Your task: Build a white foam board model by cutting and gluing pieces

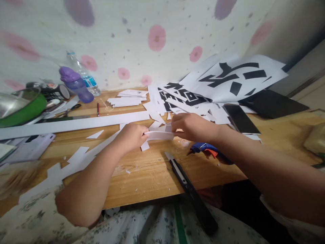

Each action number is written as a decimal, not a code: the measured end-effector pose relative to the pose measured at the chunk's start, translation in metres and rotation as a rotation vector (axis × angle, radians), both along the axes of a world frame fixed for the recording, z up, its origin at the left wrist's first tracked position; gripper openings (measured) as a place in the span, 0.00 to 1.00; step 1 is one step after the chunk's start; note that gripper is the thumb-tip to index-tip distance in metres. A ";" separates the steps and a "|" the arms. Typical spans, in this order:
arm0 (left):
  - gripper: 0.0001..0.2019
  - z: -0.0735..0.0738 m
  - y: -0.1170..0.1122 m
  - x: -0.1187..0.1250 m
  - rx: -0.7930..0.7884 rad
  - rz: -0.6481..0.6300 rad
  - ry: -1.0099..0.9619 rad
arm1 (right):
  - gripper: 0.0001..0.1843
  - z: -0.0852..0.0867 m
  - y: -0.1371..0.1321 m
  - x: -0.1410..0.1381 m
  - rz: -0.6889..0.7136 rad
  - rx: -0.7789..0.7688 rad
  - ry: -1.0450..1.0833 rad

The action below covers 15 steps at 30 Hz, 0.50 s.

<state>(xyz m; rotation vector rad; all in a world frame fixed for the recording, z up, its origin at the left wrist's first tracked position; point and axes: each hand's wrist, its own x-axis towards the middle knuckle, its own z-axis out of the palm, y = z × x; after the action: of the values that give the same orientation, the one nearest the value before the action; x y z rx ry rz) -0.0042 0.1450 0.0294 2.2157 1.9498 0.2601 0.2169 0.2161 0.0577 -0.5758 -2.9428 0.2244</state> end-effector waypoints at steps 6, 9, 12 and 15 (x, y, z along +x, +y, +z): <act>0.12 0.001 -0.001 -0.001 -0.015 -0.027 0.025 | 0.09 -0.001 -0.001 -0.001 -0.013 0.025 -0.024; 0.11 -0.002 0.000 -0.001 -0.016 -0.026 0.022 | 0.09 0.001 -0.002 -0.003 -0.034 0.053 -0.066; 0.10 -0.005 0.000 0.001 -0.002 0.004 0.062 | 0.08 0.003 -0.004 -0.004 -0.059 0.076 -0.088; 0.09 -0.007 0.001 0.004 0.025 0.025 0.127 | 0.08 0.003 -0.005 -0.005 -0.064 0.094 -0.107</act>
<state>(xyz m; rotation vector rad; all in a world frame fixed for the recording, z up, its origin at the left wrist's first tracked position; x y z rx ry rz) -0.0003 0.1458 0.0225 2.2768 2.0498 0.1508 0.2120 0.2111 0.0605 -0.6878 -3.0112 0.0498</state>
